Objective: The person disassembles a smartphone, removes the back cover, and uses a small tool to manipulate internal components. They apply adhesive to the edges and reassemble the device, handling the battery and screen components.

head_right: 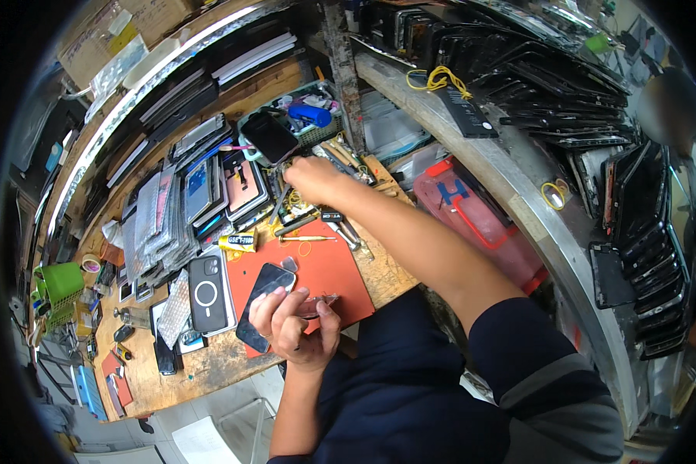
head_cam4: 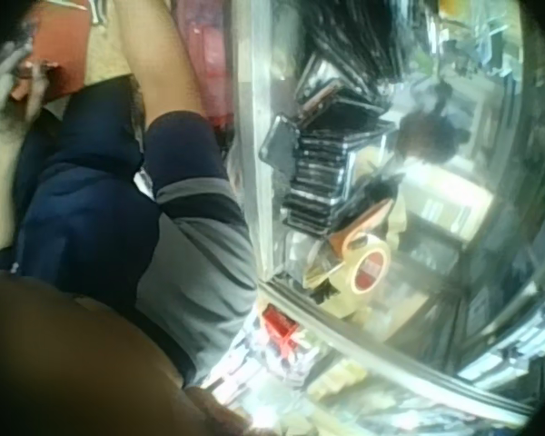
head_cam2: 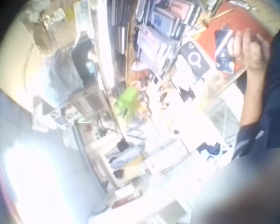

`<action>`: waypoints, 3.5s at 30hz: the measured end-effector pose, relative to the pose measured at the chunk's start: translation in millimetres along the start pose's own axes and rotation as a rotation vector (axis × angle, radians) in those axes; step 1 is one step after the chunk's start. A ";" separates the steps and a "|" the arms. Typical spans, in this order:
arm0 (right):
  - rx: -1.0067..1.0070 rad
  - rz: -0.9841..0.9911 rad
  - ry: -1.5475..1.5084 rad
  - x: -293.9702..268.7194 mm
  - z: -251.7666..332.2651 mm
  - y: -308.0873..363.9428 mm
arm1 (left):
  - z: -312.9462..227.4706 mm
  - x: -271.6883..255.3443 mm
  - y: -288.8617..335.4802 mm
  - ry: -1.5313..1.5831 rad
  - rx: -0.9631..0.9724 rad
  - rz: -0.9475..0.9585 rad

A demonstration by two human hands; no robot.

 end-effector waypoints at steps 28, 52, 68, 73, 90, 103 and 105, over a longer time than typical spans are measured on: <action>0.218 0.201 0.047 -45.9 -10.1 -6.0 | 8.9 7.7 -21.4 0.140 -0.121 0.028; 0.138 0.044 -0.227 -19.1 -8.2 -11.9 | 17.8 12.3 -25.8 0.152 -0.136 0.046; 0.069 -0.373 -1.193 -111.7 67.4 142.5 | 29.4 15.0 -55.5 0.171 -0.293 0.201; -0.033 -0.490 -0.880 -108.6 89.4 173.5 | 31.3 17.1 -53.0 0.188 -0.268 0.226; -0.203 -0.491 -0.755 -114.3 85.7 176.0 | 28.6 18.4 -50.4 0.197 -0.233 0.176; -0.224 -0.274 -0.572 -142.7 91.4 168.2 | 29.5 19.4 -49.7 0.208 -0.257 0.172; -0.214 -0.304 -0.609 -136.7 88.8 169.0 | 29.7 18.9 -51.1 0.219 -0.269 0.177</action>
Point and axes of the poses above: each hand's wrist, its own y-axis away from the middle knuckle, its own x-axis out of the palm, z = x × y, the point moved 2 cm from there along -y, towards the middle knuckle, and after that the axes turned 2 degrees about x, right-handed, at the moved point
